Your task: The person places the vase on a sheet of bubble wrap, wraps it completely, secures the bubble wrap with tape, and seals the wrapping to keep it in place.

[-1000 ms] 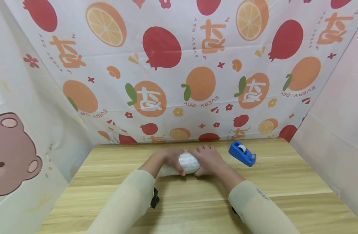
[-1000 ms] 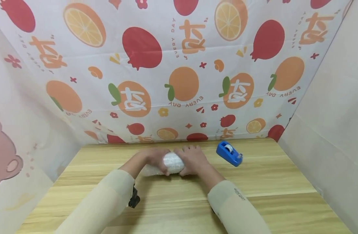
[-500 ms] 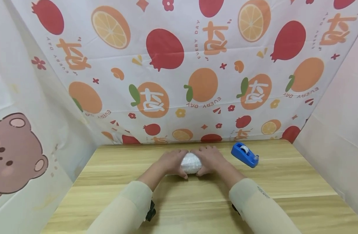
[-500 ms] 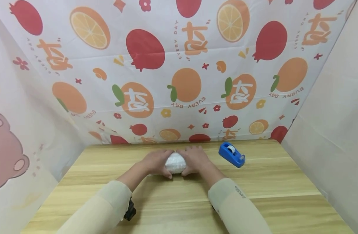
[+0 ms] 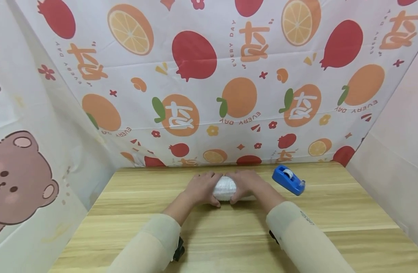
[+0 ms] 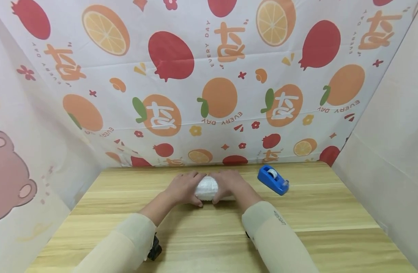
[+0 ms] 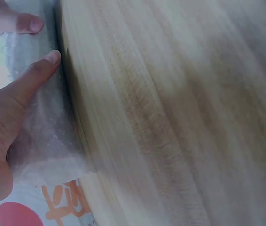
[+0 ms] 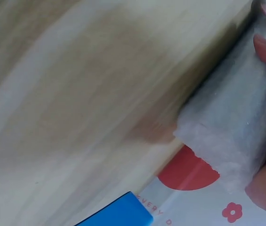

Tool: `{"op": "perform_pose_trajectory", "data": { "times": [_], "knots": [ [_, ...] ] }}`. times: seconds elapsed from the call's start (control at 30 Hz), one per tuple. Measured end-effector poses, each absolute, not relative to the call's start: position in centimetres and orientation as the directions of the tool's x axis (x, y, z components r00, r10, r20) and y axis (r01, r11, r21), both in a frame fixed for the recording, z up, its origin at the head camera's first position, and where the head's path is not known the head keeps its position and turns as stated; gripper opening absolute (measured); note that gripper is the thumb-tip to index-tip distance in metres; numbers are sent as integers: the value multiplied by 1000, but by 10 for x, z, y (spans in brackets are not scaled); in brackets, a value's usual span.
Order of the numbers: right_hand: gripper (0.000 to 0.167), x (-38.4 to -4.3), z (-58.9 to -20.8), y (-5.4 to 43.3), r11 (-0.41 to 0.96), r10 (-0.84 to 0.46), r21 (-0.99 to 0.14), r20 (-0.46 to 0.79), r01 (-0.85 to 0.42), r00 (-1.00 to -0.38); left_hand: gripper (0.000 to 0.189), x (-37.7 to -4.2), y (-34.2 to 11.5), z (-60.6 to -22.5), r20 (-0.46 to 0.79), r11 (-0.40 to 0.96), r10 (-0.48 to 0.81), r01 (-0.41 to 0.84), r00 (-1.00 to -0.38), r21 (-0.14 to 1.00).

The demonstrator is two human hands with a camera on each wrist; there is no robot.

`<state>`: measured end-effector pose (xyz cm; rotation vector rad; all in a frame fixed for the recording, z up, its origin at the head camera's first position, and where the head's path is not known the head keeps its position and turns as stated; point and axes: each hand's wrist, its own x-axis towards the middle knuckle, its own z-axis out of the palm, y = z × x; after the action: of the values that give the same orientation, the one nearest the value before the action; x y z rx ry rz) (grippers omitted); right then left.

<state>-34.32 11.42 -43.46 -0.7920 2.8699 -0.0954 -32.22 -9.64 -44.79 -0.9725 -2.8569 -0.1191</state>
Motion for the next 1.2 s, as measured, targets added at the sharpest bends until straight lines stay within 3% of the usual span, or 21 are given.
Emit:
{"op": "perform_pose_trajectory", "data": {
  "times": [0.53,0.73,0.87,1.03,1.2],
  "knots": [
    [67,-347,-412,116,841,-511,-408,-384,-355,-769,99,-317,-93,-451,224,800,593,598,-773,-51],
    [68,-349,-413,119,823,-535,-434,-377,-366,-756,91,-315,-91,-453,243,799,595,595,-766,-83],
    [75,-350,-419,121,808,-539,-458,-318,-371,-780,87,-315,-92,-451,233,791,612,593,-756,-152],
    [84,-345,-427,121,830,-513,-369,-210,-419,-832,86,-315,-93,-450,195,776,626,579,-755,-251],
    [96,-332,-436,123,853,-506,-194,-85,-484,-858,83,-315,-89,-449,141,790,607,576,-782,-207]
  ]
}}
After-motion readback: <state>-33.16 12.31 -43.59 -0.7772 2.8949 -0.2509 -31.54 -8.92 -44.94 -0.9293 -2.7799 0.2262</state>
